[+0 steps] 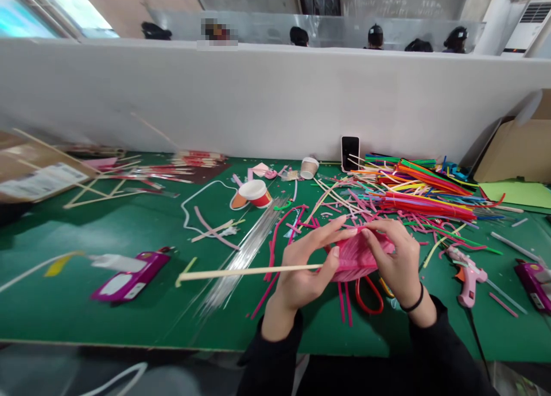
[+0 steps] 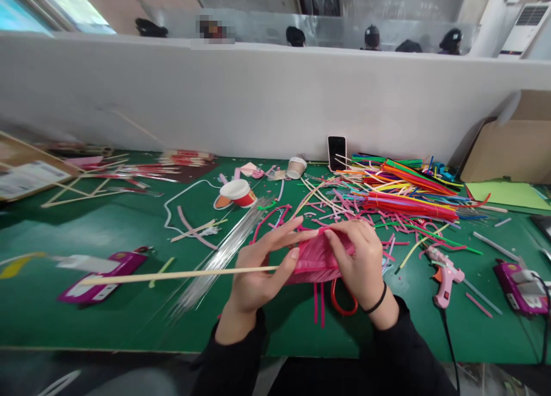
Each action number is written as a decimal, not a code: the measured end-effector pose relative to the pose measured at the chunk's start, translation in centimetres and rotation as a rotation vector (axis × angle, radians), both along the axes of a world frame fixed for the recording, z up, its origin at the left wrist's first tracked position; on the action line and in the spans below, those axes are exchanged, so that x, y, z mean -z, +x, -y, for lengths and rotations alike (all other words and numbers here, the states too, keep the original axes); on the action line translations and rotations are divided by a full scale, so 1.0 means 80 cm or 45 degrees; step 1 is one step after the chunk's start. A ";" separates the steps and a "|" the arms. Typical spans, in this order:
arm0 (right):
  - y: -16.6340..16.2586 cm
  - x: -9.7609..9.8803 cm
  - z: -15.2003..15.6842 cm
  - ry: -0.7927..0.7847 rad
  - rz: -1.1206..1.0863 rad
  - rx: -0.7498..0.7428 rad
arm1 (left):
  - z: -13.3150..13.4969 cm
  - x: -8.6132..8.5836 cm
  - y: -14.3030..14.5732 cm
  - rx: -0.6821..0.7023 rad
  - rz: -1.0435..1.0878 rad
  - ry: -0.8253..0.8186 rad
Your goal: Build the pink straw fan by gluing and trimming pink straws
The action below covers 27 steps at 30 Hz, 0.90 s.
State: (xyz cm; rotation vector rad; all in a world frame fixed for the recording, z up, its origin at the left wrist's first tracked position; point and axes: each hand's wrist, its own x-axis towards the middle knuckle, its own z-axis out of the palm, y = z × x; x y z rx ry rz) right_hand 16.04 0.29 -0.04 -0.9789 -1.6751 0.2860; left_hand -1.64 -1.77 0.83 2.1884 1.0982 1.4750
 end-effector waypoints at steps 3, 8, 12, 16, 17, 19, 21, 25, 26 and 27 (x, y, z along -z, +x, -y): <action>-0.004 0.000 0.000 -0.012 0.007 0.011 | 0.000 0.002 -0.002 0.001 0.009 0.001; 0.005 0.003 -0.005 -0.172 -0.068 -0.142 | -0.002 0.011 -0.010 -0.004 0.057 -0.060; 0.028 0.011 -0.010 -0.459 -0.395 -0.214 | -0.005 0.025 -0.022 -0.049 0.155 -0.124; 0.048 0.022 -0.011 -0.389 -0.551 0.020 | -0.008 0.036 -0.028 -0.119 0.248 -0.173; 0.052 0.024 -0.010 -0.369 -0.537 0.075 | -0.008 0.037 -0.028 -0.122 0.277 -0.189; 0.055 0.028 -0.009 -0.352 -0.422 0.176 | -0.008 0.038 -0.027 -0.110 0.337 -0.232; 0.055 0.032 -0.008 -0.283 -0.228 0.235 | -0.007 0.038 -0.024 -0.107 0.422 -0.276; 0.043 0.037 -0.007 -0.026 0.119 0.128 | -0.003 0.037 -0.019 -0.150 0.624 -0.342; 0.038 0.039 -0.007 0.011 0.175 0.091 | -0.003 0.038 -0.019 -0.152 0.657 -0.353; 0.033 0.040 -0.007 0.035 0.217 0.061 | -0.002 0.038 -0.019 -0.150 0.680 -0.362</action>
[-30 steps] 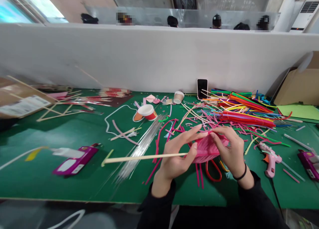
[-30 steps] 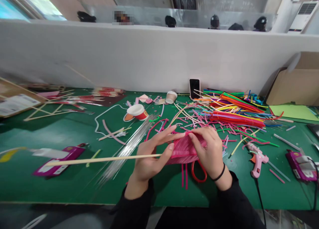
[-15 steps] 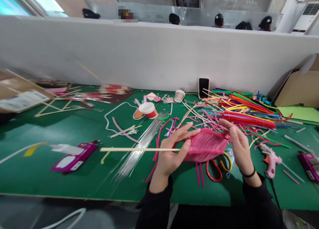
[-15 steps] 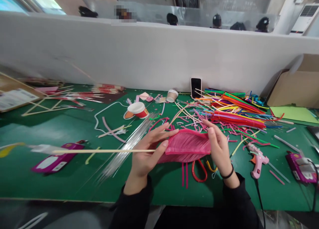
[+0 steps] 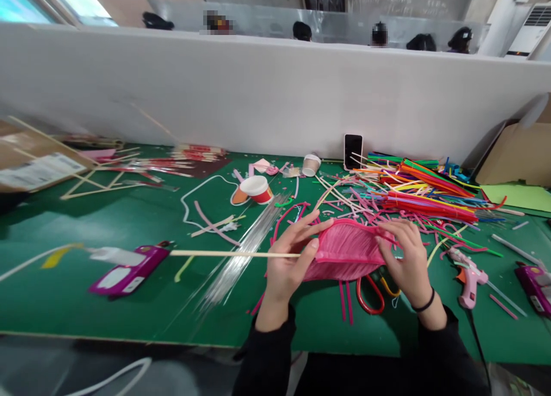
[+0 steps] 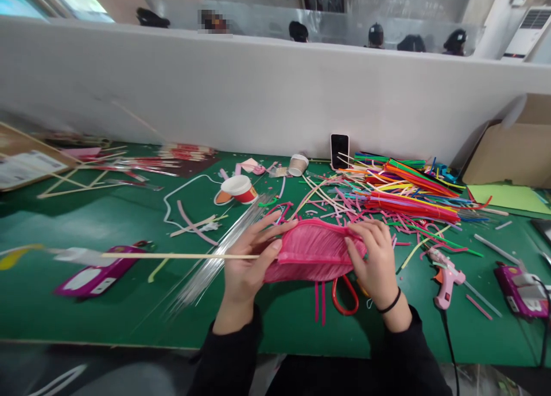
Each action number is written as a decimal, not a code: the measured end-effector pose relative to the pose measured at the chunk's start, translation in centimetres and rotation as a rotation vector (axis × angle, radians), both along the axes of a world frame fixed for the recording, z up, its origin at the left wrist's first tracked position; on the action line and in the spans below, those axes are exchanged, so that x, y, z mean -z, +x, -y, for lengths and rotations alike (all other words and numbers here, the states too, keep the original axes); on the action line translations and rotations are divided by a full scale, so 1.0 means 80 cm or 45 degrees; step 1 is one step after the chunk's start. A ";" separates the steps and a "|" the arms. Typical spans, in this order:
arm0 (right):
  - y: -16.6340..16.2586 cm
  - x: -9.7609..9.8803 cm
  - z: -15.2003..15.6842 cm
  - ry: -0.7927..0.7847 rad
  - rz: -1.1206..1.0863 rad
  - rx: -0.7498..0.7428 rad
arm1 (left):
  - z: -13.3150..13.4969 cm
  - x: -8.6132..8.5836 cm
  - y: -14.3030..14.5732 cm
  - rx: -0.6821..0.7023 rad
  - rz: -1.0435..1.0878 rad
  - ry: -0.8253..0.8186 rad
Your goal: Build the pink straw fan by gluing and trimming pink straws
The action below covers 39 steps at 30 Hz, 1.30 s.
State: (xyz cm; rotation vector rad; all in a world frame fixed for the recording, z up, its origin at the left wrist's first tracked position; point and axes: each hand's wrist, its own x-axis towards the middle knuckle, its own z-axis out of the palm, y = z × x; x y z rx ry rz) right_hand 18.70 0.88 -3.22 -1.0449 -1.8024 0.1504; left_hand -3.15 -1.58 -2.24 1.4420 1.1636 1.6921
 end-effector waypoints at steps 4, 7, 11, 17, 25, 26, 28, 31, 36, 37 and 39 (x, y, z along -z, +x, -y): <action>-0.016 0.001 -0.001 0.063 0.067 -0.015 | 0.001 0.002 -0.003 0.031 0.004 0.002; -0.022 -0.001 -0.001 0.138 0.120 0.013 | 0.000 0.003 -0.005 0.026 -0.023 0.007; -0.023 0.000 0.001 0.243 0.250 0.045 | 0.000 0.008 -0.009 0.043 -0.070 0.054; -0.018 0.002 -0.005 0.381 0.441 0.015 | -0.006 0.009 -0.011 0.093 -0.062 0.020; -0.008 0.006 -0.015 0.258 0.483 0.083 | -0.090 -0.004 -0.011 0.575 0.041 -0.170; -0.005 0.009 -0.015 0.201 0.478 0.070 | -0.100 -0.001 -0.011 0.642 0.077 -0.234; 0.001 0.018 -0.013 0.103 0.462 0.022 | -0.112 0.009 -0.009 0.753 0.175 -0.358; 0.012 0.028 -0.008 0.041 0.427 -0.028 | -0.113 0.025 -0.004 0.856 0.362 -0.501; 0.025 0.031 0.000 -0.016 0.431 -0.046 | -0.105 0.041 0.003 0.876 0.500 -0.597; 0.025 0.030 0.002 -0.012 0.451 -0.049 | -0.104 0.043 0.003 0.870 0.489 -0.604; 0.024 0.029 0.004 0.008 0.509 -0.050 | -0.104 0.047 0.002 0.862 0.455 -0.610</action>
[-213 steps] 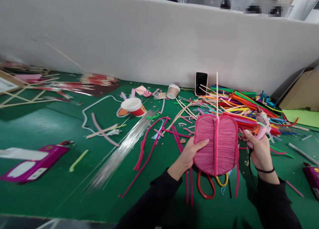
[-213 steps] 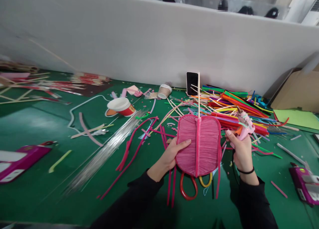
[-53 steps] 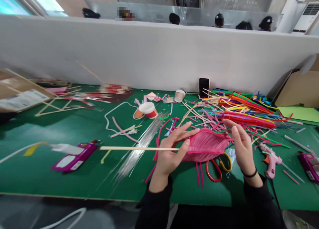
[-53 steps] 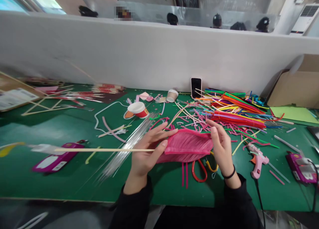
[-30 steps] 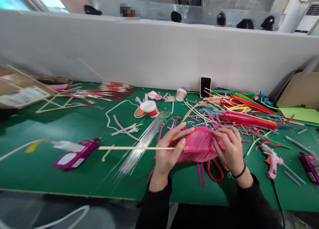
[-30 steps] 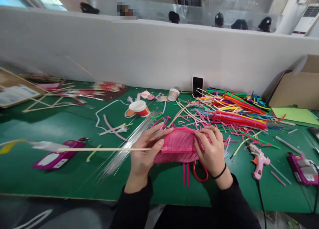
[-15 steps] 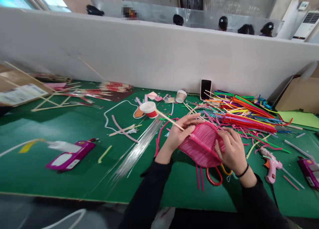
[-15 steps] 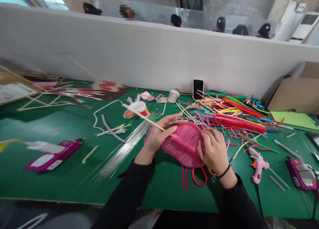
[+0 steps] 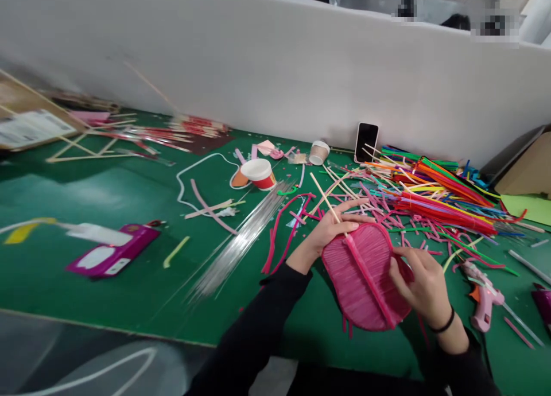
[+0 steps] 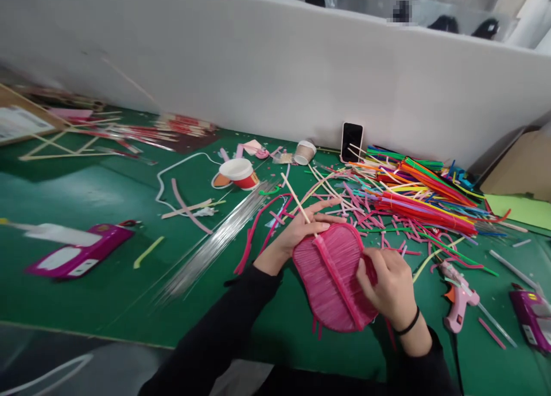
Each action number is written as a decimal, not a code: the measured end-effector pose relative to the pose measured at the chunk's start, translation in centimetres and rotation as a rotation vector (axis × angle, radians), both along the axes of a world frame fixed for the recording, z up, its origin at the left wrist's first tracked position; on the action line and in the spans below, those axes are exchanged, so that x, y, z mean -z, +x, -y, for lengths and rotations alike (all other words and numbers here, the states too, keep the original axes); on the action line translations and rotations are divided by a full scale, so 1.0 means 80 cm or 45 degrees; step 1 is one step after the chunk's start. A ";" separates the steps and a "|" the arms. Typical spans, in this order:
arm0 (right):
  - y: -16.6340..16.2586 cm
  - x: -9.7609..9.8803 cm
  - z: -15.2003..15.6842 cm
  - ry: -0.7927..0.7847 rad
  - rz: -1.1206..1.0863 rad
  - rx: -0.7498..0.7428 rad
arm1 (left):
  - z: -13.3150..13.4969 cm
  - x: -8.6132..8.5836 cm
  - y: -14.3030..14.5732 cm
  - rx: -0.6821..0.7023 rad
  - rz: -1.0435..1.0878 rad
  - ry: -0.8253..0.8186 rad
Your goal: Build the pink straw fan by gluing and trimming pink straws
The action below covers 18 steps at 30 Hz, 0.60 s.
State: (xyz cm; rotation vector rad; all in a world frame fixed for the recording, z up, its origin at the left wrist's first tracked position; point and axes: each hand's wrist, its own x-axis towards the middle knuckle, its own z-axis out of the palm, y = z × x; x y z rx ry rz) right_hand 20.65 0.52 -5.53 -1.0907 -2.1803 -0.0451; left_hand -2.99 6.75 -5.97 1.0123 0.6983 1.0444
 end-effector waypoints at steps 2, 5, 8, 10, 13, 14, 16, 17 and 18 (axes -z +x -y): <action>-0.002 -0.001 0.002 0.028 0.057 -0.005 | 0.000 0.003 -0.001 0.001 -0.027 0.014; -0.005 -0.002 0.003 0.070 0.127 -0.002 | -0.001 0.005 -0.002 -0.016 -0.054 0.025; -0.007 -0.003 0.003 0.088 0.179 0.012 | -0.001 0.008 -0.001 -0.028 -0.041 0.013; -0.007 -0.003 0.003 0.092 0.204 0.022 | -0.003 0.011 -0.001 -0.012 -0.008 -0.012; -0.006 -0.005 0.005 0.036 0.163 0.004 | -0.006 0.016 -0.002 0.029 0.075 -0.069; -0.005 -0.006 0.006 -0.024 0.111 -0.011 | -0.007 0.019 -0.003 0.041 0.110 -0.092; -0.003 -0.009 0.010 -0.197 -0.037 -0.035 | -0.009 0.024 -0.005 0.063 0.183 -0.140; -0.003 -0.010 0.013 -0.293 -0.115 -0.043 | -0.010 0.026 -0.006 0.082 0.217 -0.161; -0.002 -0.012 0.015 -0.378 -0.187 -0.049 | -0.011 0.029 -0.007 0.107 0.247 -0.178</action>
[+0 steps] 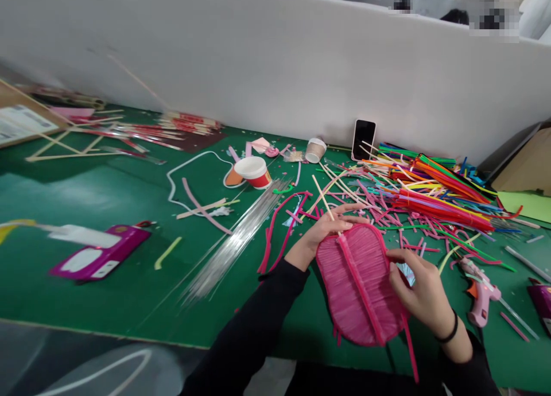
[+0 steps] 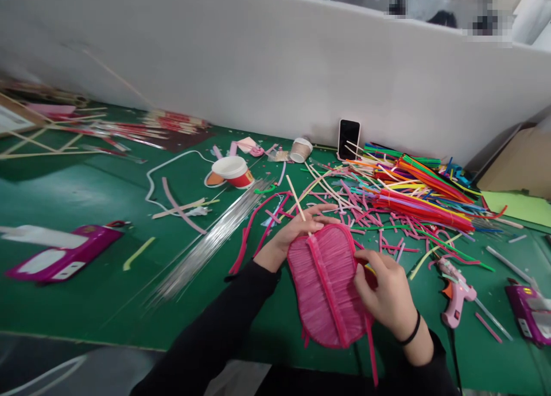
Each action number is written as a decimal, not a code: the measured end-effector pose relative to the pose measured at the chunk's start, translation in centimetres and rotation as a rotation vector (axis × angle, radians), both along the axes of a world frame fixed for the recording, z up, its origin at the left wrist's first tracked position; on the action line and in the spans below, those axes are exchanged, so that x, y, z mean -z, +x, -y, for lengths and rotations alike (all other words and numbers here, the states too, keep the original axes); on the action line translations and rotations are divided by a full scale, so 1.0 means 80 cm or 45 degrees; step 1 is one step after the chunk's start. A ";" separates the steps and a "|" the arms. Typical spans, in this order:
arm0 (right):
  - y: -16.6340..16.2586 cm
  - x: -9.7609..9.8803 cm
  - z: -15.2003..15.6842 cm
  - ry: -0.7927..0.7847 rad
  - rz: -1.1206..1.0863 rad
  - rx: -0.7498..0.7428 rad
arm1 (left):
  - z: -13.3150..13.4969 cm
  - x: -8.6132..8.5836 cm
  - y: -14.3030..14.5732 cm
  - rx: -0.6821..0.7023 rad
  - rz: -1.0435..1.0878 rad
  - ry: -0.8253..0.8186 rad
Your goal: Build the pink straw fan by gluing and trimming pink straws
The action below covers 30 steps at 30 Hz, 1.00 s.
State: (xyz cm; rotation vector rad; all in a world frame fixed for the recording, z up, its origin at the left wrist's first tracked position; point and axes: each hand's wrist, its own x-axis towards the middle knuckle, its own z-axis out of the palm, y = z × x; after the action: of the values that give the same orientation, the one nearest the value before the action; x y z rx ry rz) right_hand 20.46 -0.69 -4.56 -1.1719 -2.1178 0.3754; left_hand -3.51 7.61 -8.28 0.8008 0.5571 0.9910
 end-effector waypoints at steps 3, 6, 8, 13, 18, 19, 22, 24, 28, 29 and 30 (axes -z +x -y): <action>0.000 -0.004 0.006 -0.160 -0.151 0.002 | -0.001 0.007 0.000 0.078 0.077 -0.032; -0.001 -0.003 0.008 -0.212 -0.239 0.024 | -0.002 0.012 0.003 0.097 0.120 -0.065; -0.001 0.000 0.008 -0.241 -0.277 0.052 | -0.001 0.014 0.004 0.092 0.127 -0.086; -0.002 0.005 0.009 -0.316 -0.364 0.105 | -0.001 0.017 0.004 0.111 0.115 -0.104; -0.002 0.004 0.010 -0.276 -0.310 0.059 | -0.001 0.016 0.003 0.117 0.141 -0.096; -0.001 0.003 0.011 -0.273 -0.300 0.051 | -0.001 0.015 0.003 0.114 0.147 -0.098; 0.002 0.003 0.012 -0.289 -0.286 0.016 | -0.001 0.013 0.002 0.095 0.139 -0.103; 0.003 0.004 0.012 -0.308 -0.279 0.005 | 0.000 0.012 0.002 0.082 0.121 -0.103; 0.003 0.006 0.011 -0.349 -0.280 0.018 | 0.000 0.011 0.002 0.059 0.080 -0.110; 0.003 0.006 0.010 -0.353 -0.280 0.019 | 0.000 0.011 0.002 0.052 0.072 -0.112; 0.002 0.007 0.010 -0.353 -0.278 0.018 | 0.000 0.012 0.002 0.046 0.066 -0.113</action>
State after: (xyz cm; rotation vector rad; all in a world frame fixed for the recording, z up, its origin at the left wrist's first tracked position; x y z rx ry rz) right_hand 20.63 -1.50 -5.11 -1.2361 -1.9090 0.7745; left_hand -3.37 7.59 -9.20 0.7019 0.5368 0.9448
